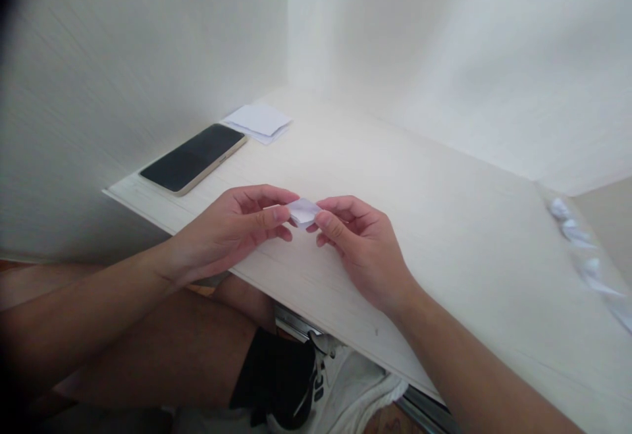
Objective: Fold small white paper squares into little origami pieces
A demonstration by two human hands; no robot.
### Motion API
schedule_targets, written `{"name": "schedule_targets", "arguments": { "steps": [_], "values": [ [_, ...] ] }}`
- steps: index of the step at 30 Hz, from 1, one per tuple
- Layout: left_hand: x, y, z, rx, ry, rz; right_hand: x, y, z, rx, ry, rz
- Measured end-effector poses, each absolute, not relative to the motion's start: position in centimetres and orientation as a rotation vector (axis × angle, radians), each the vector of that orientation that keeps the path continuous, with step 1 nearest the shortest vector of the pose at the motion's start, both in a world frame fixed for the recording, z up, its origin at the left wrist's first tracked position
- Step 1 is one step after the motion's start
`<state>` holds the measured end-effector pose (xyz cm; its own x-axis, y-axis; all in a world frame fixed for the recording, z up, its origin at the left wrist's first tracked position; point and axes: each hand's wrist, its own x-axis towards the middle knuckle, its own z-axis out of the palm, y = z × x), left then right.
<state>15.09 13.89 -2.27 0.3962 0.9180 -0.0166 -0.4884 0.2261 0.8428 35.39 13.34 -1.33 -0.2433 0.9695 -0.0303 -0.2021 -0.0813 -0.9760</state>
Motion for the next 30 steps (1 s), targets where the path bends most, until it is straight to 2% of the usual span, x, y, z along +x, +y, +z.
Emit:
{"name": "schedule_targets", "arguments": {
  "steps": [5,19,30],
  "values": [
    [15.30,13.90,-2.19,0.848,0.611,1.069,35.08,13.31,-1.32,-0.975,-1.167,1.456],
    [15.70,13.96,-1.86,0.741,0.590,1.086,34.56,13.28,-0.78,-0.979,-1.000,1.633],
    [15.57,13.75,-1.54,0.730,0.603,1.035,34.39,13.11,-0.97,-0.984,-0.992,1.568]
  ]
}}
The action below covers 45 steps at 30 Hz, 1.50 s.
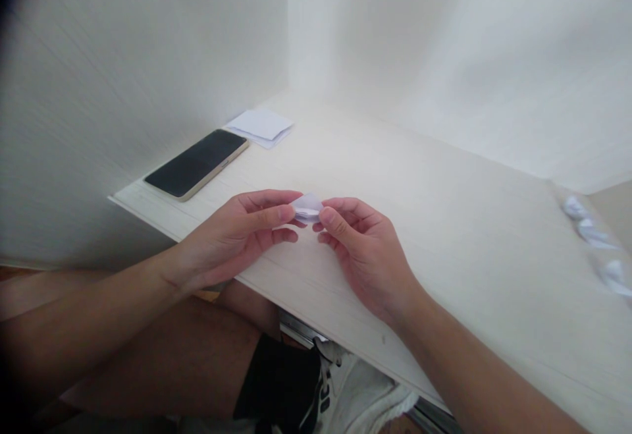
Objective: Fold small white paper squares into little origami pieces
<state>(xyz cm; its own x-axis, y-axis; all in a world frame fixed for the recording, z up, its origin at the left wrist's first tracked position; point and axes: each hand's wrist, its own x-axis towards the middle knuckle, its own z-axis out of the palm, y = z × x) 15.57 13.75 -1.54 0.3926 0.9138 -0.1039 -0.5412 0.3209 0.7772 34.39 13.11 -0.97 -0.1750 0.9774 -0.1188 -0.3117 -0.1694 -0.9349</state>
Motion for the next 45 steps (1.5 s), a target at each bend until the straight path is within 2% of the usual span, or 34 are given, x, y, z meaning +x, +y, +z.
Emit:
{"name": "schedule_targets", "arguments": {
  "steps": [12,29,38,45],
  "values": [
    [16.0,13.6,-1.7,0.714,0.639,1.084,34.2,13.1,-0.8,-0.980,-1.015,1.484],
    [15.4,13.7,-2.0,0.745,0.578,1.028,35.0,13.1,-0.5,-0.977,-1.077,1.621],
    [14.8,14.0,-1.9,0.788,0.579,0.925,35.1,13.1,-0.4,-1.002,-1.142,1.682],
    [14.0,14.2,-1.4,0.942,0.720,0.837,35.3,13.2,-0.8,-1.036,-1.302,1.583]
  ]
}}
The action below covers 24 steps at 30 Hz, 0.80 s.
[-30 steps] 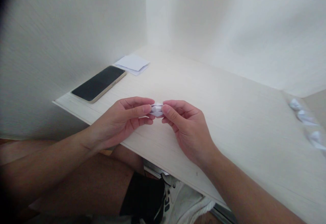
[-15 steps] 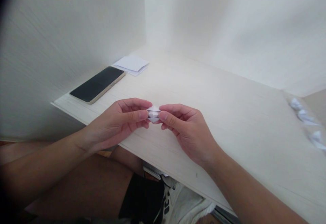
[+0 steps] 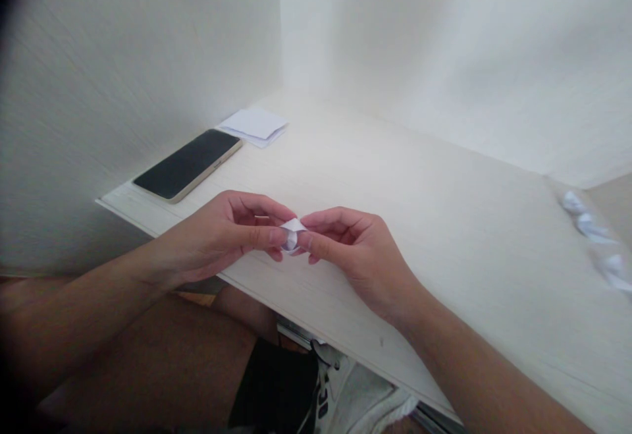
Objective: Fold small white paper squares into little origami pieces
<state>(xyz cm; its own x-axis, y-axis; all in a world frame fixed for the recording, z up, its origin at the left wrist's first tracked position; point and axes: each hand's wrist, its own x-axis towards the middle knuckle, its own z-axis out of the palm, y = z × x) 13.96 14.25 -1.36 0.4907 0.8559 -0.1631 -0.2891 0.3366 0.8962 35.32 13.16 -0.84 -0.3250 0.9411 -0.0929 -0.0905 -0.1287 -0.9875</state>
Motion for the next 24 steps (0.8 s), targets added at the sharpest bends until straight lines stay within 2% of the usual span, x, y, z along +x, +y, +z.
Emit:
{"name": "schedule_targets", "arguments": {
  "steps": [8,13,24],
  "values": [
    [13.19,14.98,-1.08,1.052,0.772,0.696,35.25,12.85,-0.46,-1.118,-1.417,1.487],
    [13.07,15.12,-0.81,1.031,0.760,0.631,35.57,12.85,-0.45,-1.100,-1.401,1.545],
    [13.18,14.91,-0.83,1.122,0.823,0.645,35.98,12.99,-0.21,-1.118,-1.481,1.574]
  ]
}}
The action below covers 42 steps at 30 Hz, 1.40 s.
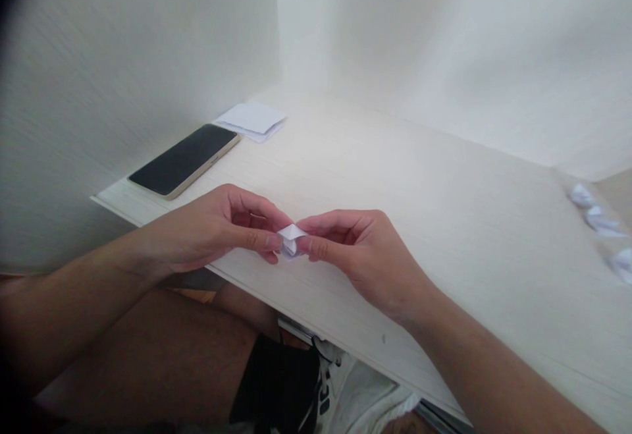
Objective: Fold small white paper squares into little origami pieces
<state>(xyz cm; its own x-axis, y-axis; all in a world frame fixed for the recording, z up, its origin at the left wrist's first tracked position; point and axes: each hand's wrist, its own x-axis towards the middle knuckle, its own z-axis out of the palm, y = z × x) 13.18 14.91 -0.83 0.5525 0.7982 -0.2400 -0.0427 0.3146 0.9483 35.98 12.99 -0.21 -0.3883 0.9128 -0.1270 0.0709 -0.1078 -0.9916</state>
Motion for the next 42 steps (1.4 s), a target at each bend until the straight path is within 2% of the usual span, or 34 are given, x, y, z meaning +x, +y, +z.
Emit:
{"name": "schedule_targets", "arguments": {
  "steps": [7,19,28,42],
  "values": [
    [13.7,14.3,-0.5,1.211,0.969,0.646,35.3,12.6,0.5,-1.227,-1.525,1.445],
    [15.0,13.7,-0.4,1.273,1.132,0.767,34.5,11.5,0.5,-1.331,-1.678,1.038],
    [16.0,13.4,-0.3,1.364,1.222,0.928,34.3,11.4,0.0,-1.446,-1.709,0.703],
    [17.6,13.3,-1.0,1.494,1.361,1.136,33.9,11.3,0.2,-1.473,-1.754,0.368]
  ]
}}
